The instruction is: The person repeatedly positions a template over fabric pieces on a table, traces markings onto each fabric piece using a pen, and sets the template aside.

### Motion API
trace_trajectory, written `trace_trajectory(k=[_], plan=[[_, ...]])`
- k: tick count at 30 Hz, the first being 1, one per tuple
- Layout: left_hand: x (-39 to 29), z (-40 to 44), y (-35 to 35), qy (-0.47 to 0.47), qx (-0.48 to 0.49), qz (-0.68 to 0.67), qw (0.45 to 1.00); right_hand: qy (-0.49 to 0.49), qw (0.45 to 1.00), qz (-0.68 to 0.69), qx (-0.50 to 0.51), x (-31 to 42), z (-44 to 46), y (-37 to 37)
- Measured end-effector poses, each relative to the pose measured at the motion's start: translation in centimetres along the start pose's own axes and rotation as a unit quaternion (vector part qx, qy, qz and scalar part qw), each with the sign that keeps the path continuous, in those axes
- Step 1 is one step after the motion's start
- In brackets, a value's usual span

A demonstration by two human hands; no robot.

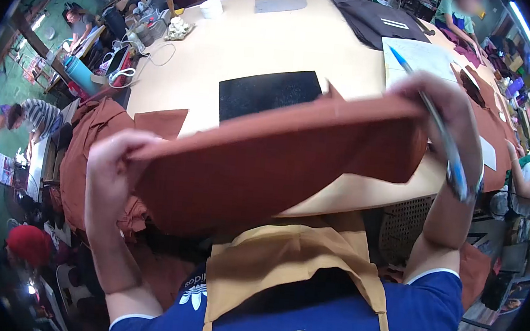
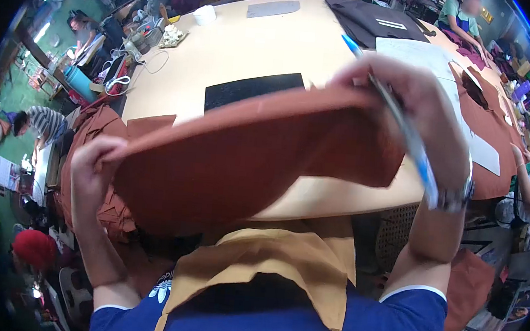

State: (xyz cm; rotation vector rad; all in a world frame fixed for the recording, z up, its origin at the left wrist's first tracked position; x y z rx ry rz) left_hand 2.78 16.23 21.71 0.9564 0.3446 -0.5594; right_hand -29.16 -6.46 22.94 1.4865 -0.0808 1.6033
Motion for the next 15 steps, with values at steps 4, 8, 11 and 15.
trace_trajectory(k=[4, 8, 11, 15], plan=[[9.1, 8.7, -2.8, 0.072, 0.220, 0.085, 0.969, -0.042, 0.958, -0.277, 0.068, -6.0, 9.1, 2.4], [18.7, 17.6, -6.3, 0.096, 0.190, 0.140, 0.967, -0.055, 0.966, -0.248, -0.046, -11.8, 17.3, 4.3], [19.4, 24.6, -4.4, -0.245, -0.151, 0.230, 0.930, 0.221, 0.877, -0.285, -0.318, -10.2, 20.7, 8.8], [10.1, 24.5, -0.9, -0.151, -0.290, 0.050, 0.944, 0.118, 0.922, -0.104, -0.354, -2.5, 16.2, 10.1]])
Point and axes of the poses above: each hand's wrist, its own z-axis towards the middle knuckle, its own y-axis out of the back of the hand, x = y × z, the point moved 3 cm from there along z, towards the middle knuckle, and after that the axes turned 12 degrees about -y, right-handed, at the moved point
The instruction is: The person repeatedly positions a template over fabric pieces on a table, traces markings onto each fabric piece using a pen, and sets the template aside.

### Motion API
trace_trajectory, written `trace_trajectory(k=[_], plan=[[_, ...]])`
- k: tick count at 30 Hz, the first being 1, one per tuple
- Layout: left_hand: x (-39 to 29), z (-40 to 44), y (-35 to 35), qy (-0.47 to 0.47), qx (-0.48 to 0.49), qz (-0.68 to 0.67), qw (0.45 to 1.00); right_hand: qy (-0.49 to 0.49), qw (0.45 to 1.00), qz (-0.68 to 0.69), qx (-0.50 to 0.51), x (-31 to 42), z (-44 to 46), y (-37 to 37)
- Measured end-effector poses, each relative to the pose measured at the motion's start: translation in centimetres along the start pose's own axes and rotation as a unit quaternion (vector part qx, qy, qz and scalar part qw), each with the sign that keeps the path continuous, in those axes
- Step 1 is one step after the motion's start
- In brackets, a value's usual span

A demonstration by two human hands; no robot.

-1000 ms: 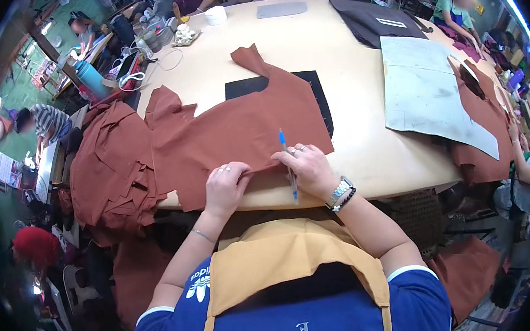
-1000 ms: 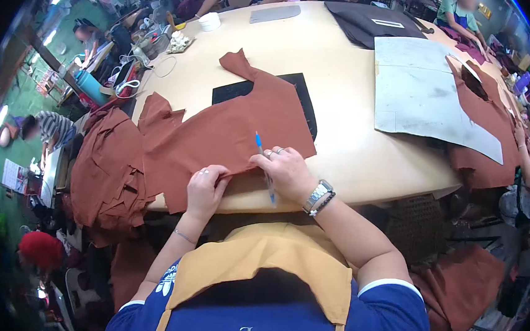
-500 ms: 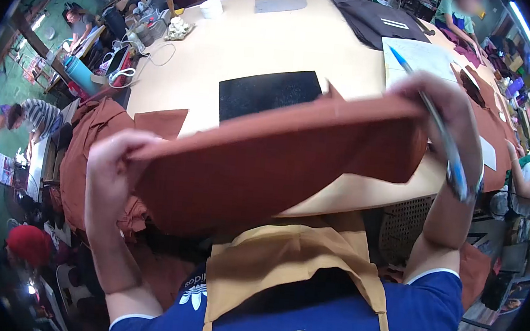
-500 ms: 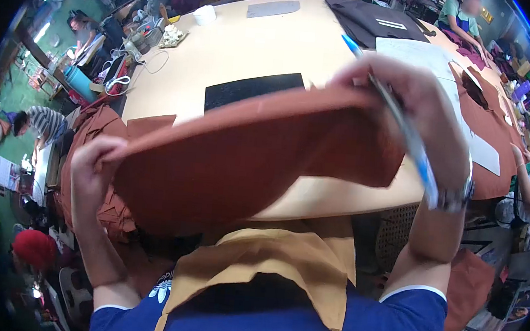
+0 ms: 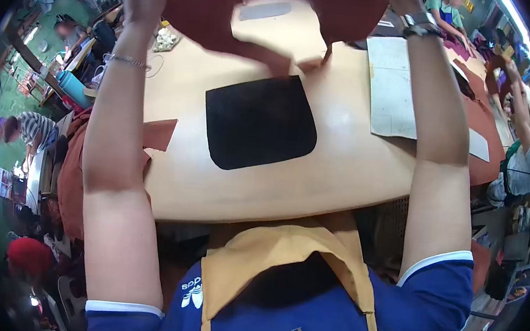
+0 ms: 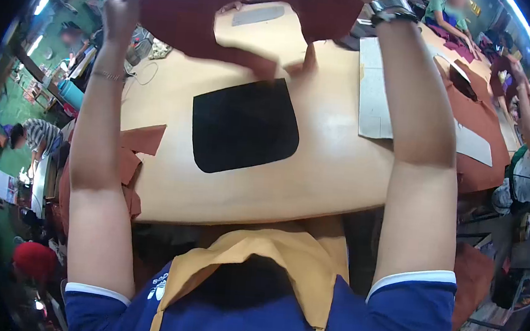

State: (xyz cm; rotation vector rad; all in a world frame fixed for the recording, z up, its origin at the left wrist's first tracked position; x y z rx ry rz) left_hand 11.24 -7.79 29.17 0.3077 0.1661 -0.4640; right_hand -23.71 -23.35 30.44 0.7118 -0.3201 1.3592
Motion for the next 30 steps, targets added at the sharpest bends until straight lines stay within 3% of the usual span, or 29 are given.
trace_trajectory(k=[2, 3, 5, 7, 11, 13, 23, 27, 30], plan=[[-1.5, -1.9, 1.0, -0.056, -0.014, -0.006, 0.998, -0.050, 0.998, 0.029, -0.004, 4.3, -3.6, 1.5], [-3.7, -3.9, 1.7, -0.066, -0.022, 0.024, 0.997, -0.013, 0.998, -0.061, -0.005, 1.9, -4.2, 2.4], [-4.8, -8.6, 2.2, -0.195, 0.053, 0.045, 0.978, 0.066, 0.984, -0.167, -0.001, -4.0, -7.5, 3.8], [-6.3, -14.9, 1.8, -0.112, 0.098, 0.033, 0.988, 0.155, 0.980, -0.124, 0.011, -3.8, -13.5, 2.9], [-5.1, -27.9, 1.3, -0.011, 0.221, -0.007, 0.975, -0.024, 0.982, -0.060, 0.175, -8.3, -24.3, 1.4], [-6.9, -31.6, 2.0, 0.048, 0.288, 0.008, 0.956, -0.042, 0.970, -0.098, 0.219, -9.2, -28.9, 1.3], [-13.9, -34.5, 6.9, 0.015, 0.454, -0.002, 0.891, -0.066, 0.928, -0.166, 0.328, -5.5, -36.0, 6.0], [-13.1, -32.3, 6.5, 0.033, 0.380, -0.041, 0.924, -0.094, 0.940, -0.142, 0.295, -4.8, -33.6, 6.0], [-8.5, -30.2, 3.2, 0.034, 0.354, 0.011, 0.935, -0.079, 0.941, -0.103, 0.314, -4.3, -30.8, 1.1]])
Point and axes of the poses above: each hand's wrist, its own z-axis towards the middle knuckle, its own y-axis out of the back of the hand, x = y × z, the point moved 3 cm from there along z, towards the middle knuckle, and after that the axes turned 12 degrees about -y, right-handed, at the moved point
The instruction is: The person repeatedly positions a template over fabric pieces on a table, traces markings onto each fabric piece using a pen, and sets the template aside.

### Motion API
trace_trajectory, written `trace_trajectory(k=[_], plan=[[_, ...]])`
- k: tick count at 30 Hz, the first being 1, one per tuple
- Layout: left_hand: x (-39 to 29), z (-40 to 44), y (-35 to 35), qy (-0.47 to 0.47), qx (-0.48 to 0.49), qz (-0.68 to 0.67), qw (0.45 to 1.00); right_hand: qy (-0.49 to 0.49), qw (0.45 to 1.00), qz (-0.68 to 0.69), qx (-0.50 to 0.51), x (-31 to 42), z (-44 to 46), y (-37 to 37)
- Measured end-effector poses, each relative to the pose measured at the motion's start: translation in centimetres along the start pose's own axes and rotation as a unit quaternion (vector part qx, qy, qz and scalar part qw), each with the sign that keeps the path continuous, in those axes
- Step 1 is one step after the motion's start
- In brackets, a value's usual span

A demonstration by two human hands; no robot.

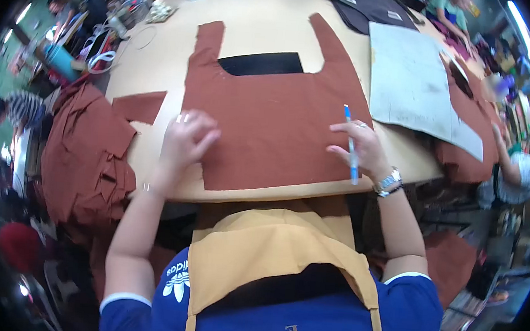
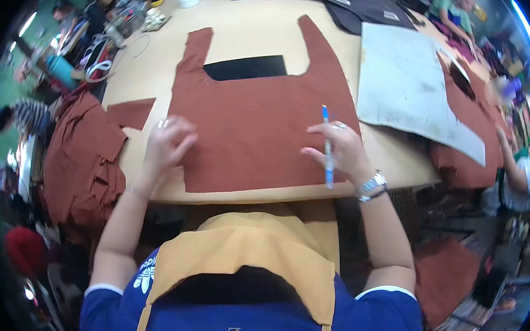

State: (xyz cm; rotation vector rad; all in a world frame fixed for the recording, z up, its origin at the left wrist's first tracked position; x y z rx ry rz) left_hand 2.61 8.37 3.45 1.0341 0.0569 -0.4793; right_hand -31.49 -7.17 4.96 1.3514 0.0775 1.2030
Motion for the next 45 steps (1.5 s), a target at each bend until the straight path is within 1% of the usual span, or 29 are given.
trace_trajectory(k=[1, 2, 4, 5, 7, 8, 11, 12, 15, 16, 19, 20, 24, 27, 28, 29, 31, 33, 34, 37, 38, 39, 41, 43, 44, 45], plan=[[1.9, 1.4, -0.8, -0.015, -0.034, 0.015, 0.999, 0.002, 1.000, 0.007, 0.019, 1.0, 1.8, -1.3], [3.9, 2.7, -1.7, 0.012, -0.018, 0.016, 1.000, 0.019, 0.999, 0.007, 0.028, 2.0, 3.6, -3.1], [8.3, 4.5, -3.8, 0.018, 0.028, 0.075, 0.997, 0.054, 0.997, 0.020, 0.059, 3.3, 6.9, -7.5], [9.1, 4.9, -4.2, 0.059, 0.066, 0.094, 0.992, 0.068, 0.994, 0.035, 0.081, 3.8, 8.4, -9.7], [10.1, 5.5, -4.8, 0.136, 0.151, 0.124, 0.971, 0.123, 0.990, 0.010, 0.068, 5.2, 11.1, -13.1], [10.7, 5.5, -5.2, 0.189, 0.206, 0.094, 0.956, 0.087, 0.990, 0.012, 0.113, 4.8, 12.2, -15.2], [11.8, 4.6, -6.4, 0.176, 0.182, 0.122, 0.960, 0.038, 0.991, -0.053, 0.117, 6.8, 14.5, -17.8], [11.7, 4.5, -6.4, 0.180, 0.182, 0.124, 0.959, 0.053, 0.995, -0.074, 0.048, 5.8, 15.3, -19.7], [11.0, 4.9, -5.8, 0.185, 0.188, 0.131, 0.956, 0.032, 0.992, -0.096, 0.070, 6.4, 17.8, -20.1], [11.1, 4.8, -5.8, 0.181, 0.182, 0.133, 0.957, 0.041, 0.993, -0.096, 0.054, 6.4, 18.1, -20.2], [11.4, 4.7, -6.0, 0.182, 0.167, 0.120, 0.962, 0.029, 0.986, -0.115, 0.113, 7.1, 17.6, -18.9], [11.5, 4.6, -6.2, 0.177, 0.162, 0.123, 0.963, 0.050, 0.991, -0.097, 0.076, 6.6, 17.0, -19.4], [11.1, 4.6, -5.9, 0.173, 0.144, 0.117, 0.967, 0.044, 0.991, -0.127, 0.027, 6.9, 17.9, -20.2], [11.2, 4.6, -6.0, 0.172, 0.138, 0.114, 0.969, 0.056, 0.993, -0.103, 0.007, 7.0, 17.9, -20.2], [11.3, 4.5, -6.0, 0.169, 0.136, 0.113, 0.970, 0.067, 0.990, -0.126, 0.012, 7.1, 17.5, -19.8], [11.4, 4.4, -6.2, 0.167, 0.132, 0.112, 0.971, 0.059, 0.991, -0.120, 0.025, 7.2, 16.9, -19.5], [11.6, 4.3, -6.3, 0.167, 0.120, 0.110, 0.973, 0.050, 0.991, -0.123, 0.019, 7.2, 16.6, -19.6], [11.7, 4.3, -6.3, 0.160, 0.112, 0.108, 0.975, 0.052, 0.991, -0.126, -0.005, 7.0, 17.5, -20.2], [11.5, 4.3, -6.2, 0.157, 0.104, 0.111, 0.976, 0.040, 0.989, -0.143, 0.016, 6.8, 18.1, -20.8], [11.3, 4.2, -6.1, 0.152, 0.099, 0.116, 0.976, 0.057, 0.990, -0.129, 0.002, 7.1, 18.2, -20.6], [11.6, 4.0, -6.5, 0.148, 0.083, 0.115, 0.979, 0.047, 0.990, -0.133, 0.017, 7.2, 18.0, -20.1], [11.7, 4.0, -6.4, 0.149, 0.088, 0.117, 0.978, 0.031, 0.988, -0.148, 0.038, 7.5, 17.5, -19.6], [11.7, 4.2, -6.5, 0.152, 0.093, 0.118, 0.977, 0.013, 0.988, -0.146, 0.049, 7.5, 16.9, -19.8], [11.5, 4.0, -6.5, 0.158, 0.103, 0.116, 0.975, 0.036, 0.989, -0.140, 0.011, 6.7, 17.6, -20.6], [11.4, 4.1, -6.4, 0.160, 0.109, 0.118, 0.974, 0.030, 0.989, -0.138, 0.044, 6.4, 18.1, -21.1], [11.4, 4.3, -6.2, 0.162, 0.113, 0.120, 0.973, 0.032, 0.989, -0.136, 0.041, 6.3, 18.3, -21.1]])
Point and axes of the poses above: each hand's wrist, its own z-axis towards the middle knuckle, its own y-axis out of the back of the hand, x = y × z, the point moved 3 cm from there along z, towards the middle knuckle, and after that the axes turned 12 degrees about -y, right-handed, at the moved point
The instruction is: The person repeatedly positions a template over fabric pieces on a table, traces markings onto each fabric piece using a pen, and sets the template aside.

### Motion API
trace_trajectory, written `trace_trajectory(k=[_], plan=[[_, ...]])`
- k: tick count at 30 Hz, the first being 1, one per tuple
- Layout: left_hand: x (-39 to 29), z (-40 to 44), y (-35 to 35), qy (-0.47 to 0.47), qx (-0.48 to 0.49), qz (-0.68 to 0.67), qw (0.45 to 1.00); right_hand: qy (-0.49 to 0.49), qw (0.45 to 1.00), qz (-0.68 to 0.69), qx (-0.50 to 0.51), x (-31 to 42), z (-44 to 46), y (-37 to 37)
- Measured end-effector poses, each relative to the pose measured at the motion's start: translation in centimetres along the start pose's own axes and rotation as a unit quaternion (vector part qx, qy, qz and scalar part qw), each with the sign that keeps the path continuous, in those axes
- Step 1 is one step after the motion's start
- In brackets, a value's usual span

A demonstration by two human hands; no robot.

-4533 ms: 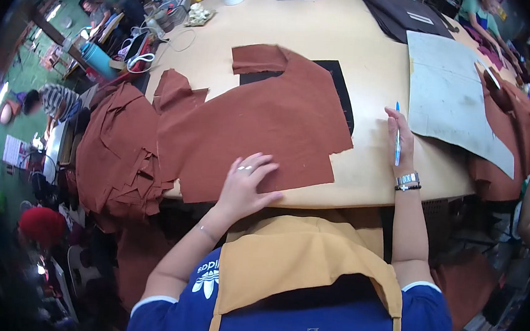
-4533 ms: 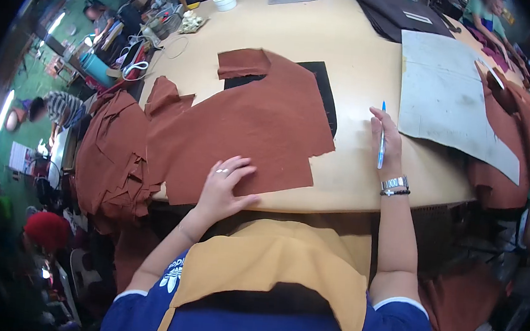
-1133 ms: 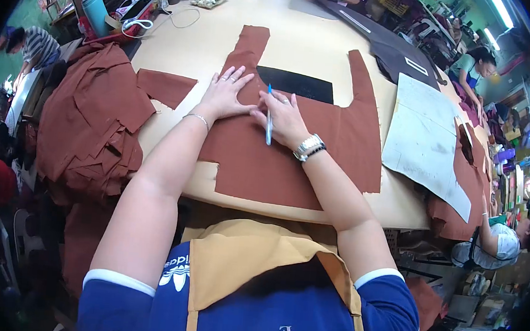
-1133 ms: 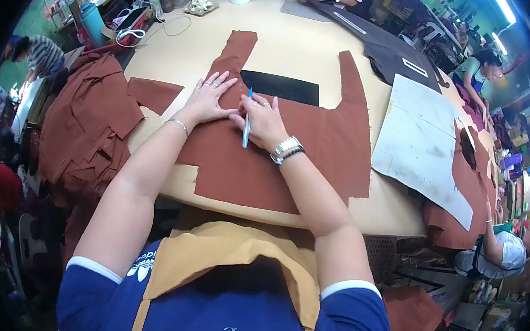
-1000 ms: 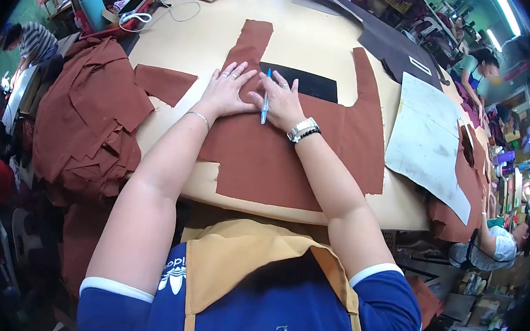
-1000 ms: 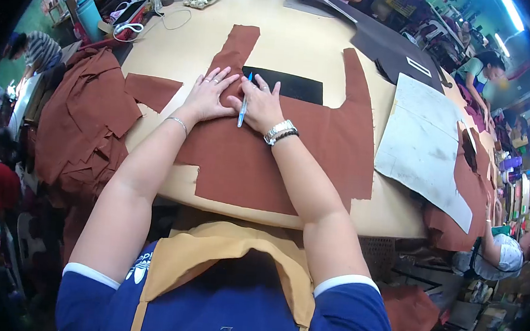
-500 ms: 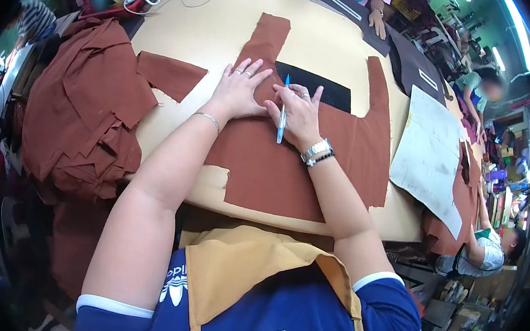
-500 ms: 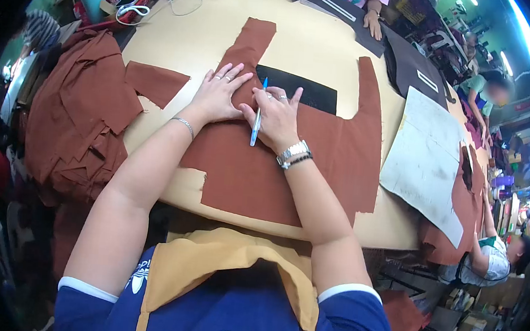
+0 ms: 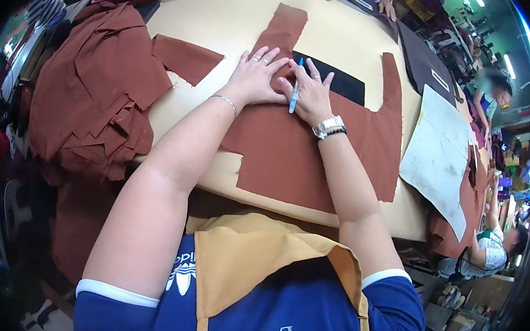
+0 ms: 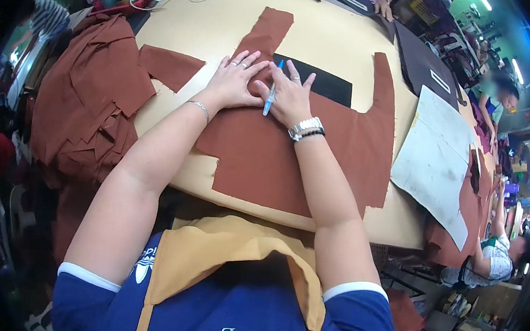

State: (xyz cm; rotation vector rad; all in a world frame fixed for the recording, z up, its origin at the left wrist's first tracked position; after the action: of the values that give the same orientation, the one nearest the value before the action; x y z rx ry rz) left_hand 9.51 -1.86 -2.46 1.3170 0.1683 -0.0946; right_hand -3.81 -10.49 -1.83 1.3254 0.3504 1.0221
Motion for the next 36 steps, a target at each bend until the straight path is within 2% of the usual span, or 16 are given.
trace_trajectory(k=[7, 10, 13, 16, 17, 18, 21, 25, 28, 29, 32, 33, 36], plan=[[0.0, 0.1, 0.0, 0.012, 0.034, 0.022, 0.999, 0.009, 0.998, 0.056, -0.019, 0.6, -4.1, 2.6], [-0.4, 0.1, 0.4, 0.017, 0.046, 0.024, 0.999, -0.019, 0.998, 0.060, 0.028, 0.3, -7.6, 3.9], [-0.9, 0.1, 0.9, 0.017, 0.065, 0.029, 0.997, -0.036, 0.998, 0.053, 0.025, -0.4, -8.9, 4.6], [-3.0, 0.3, 0.2, -0.028, 0.015, 0.074, 0.997, -0.033, 0.999, 0.038, -0.008, -0.5, -9.0, 4.2], [-3.7, 0.5, -1.0, -0.081, -0.016, 0.079, 0.993, 0.002, 0.999, 0.026, -0.021, -0.6, -9.2, 3.9], [-4.8, 0.2, -1.2, -0.068, 0.012, 0.002, 0.998, -0.006, 0.999, 0.051, -0.018, -1.0, -9.3, 4.2], [-6.0, -0.6, -0.7, -0.037, 0.038, -0.011, 0.999, -0.051, 0.992, 0.113, -0.029, -3.1, -9.9, 5.7], [-6.2, -0.6, -0.3, -0.023, 0.049, 0.002, 0.999, 0.093, 0.994, 0.055, -0.014, -2.4, -13.1, 7.3], [-6.2, -0.5, -0.4, -0.021, 0.051, 0.014, 0.998, -0.072, 0.994, 0.076, -0.023, -4.4, -12.7, 7.8], [-6.2, -0.5, -0.6, -0.021, 0.048, 0.017, 0.998, -0.001, 0.999, 0.003, -0.041, -3.7, -13.2, 8.0], [-6.2, -0.5, -0.6, -0.017, 0.051, 0.016, 0.998, 0.066, 0.995, 0.064, 0.029, -3.3, -13.4, 8.0], [-6.2, -0.5, -0.7, -0.017, 0.049, 0.016, 0.999, -0.018, 1.000, 0.024, 0.008, -4.2, -13.1, 7.9], [-6.2, -0.5, -0.7, -0.015, 0.051, 0.014, 0.999, 0.029, 0.999, 0.016, -0.010, -4.4, -13.8, 7.1]])
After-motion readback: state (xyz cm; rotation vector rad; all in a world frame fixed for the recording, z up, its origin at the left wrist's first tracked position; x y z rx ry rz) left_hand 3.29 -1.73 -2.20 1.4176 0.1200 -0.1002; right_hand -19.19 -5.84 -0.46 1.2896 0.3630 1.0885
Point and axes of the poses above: each hand's wrist, its own z-axis towards the middle knuckle, its own y-axis out of the back of the hand, x = y × z, the point moved 3 cm from there along z, towards the middle knuckle, and after that the axes turned 12 degrees about -y, right-handed, at the moved point
